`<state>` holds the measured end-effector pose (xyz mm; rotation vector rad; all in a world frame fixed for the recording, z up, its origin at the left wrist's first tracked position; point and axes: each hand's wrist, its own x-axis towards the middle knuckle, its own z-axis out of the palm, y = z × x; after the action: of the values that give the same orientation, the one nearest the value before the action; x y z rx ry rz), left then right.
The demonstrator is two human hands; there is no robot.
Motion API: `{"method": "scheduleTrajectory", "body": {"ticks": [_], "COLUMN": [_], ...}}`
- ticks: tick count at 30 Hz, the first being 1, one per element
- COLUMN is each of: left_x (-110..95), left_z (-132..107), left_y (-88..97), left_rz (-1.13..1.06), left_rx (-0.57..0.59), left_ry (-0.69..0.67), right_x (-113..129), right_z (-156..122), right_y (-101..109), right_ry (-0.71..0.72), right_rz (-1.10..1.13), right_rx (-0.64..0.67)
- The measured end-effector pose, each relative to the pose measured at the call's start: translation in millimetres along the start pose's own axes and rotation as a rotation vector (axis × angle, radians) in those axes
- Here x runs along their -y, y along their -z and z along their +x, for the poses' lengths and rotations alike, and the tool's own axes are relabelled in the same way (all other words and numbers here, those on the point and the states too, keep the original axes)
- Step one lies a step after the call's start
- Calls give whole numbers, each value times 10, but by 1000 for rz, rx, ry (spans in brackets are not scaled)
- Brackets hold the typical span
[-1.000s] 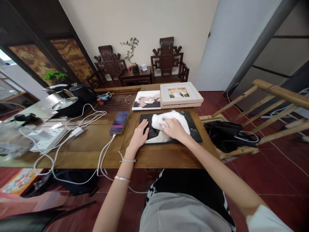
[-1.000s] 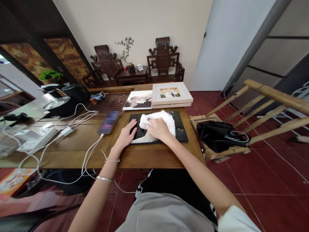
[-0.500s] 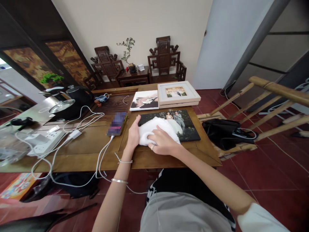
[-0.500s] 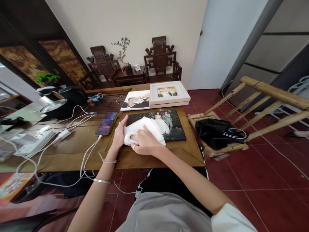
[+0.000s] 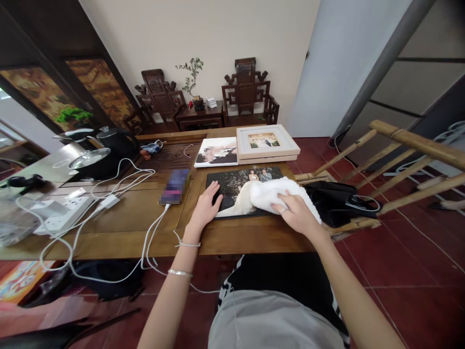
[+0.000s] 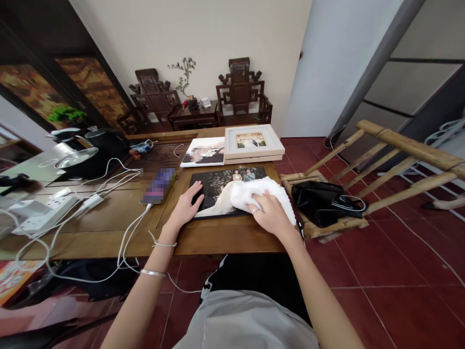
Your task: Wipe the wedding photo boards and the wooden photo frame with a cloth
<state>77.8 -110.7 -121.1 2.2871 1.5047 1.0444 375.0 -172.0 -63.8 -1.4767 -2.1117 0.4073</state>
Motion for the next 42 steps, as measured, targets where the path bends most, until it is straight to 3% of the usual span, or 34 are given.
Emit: {"method": "scheduleTrajectory", "body": {"ticks": [6, 10, 15, 18, 23, 27, 30, 38, 42], "left_x": [-5, 7, 10, 10, 18, 18, 13, 5, 0], "left_z": [2, 2, 2, 1, -3, 0, 5, 0, -4], "left_y": [3, 4, 17, 22, 14, 8, 6, -4, 1], "left_rz": [-2, 7, 23, 19, -6, -10, 4, 14, 19], "left_rx": [-11, -8, 3, -1, -5, -3, 0, -10, -4], "left_ry": [0, 1, 5, 5, 4, 9, 3, 8, 6], "right_x": [145, 420, 804, 826, 378, -146, -359, -162, -137], "right_z": [870, 1389, 1676, 1700, 1497, 1153, 814, -203, -386], "right_y": [-219, -525, -831, -839, -531, -201, -68, -172, -169], "right_ry": [-125, -71, 62, 89, 32, -70, -67, 34, 88], "right_rz": [-21, -8, 41, 60, 58, 24, -12, -89, -62], "right_rx": [-18, 24, 99, 117, 76, -39, -94, -216, -244]}}
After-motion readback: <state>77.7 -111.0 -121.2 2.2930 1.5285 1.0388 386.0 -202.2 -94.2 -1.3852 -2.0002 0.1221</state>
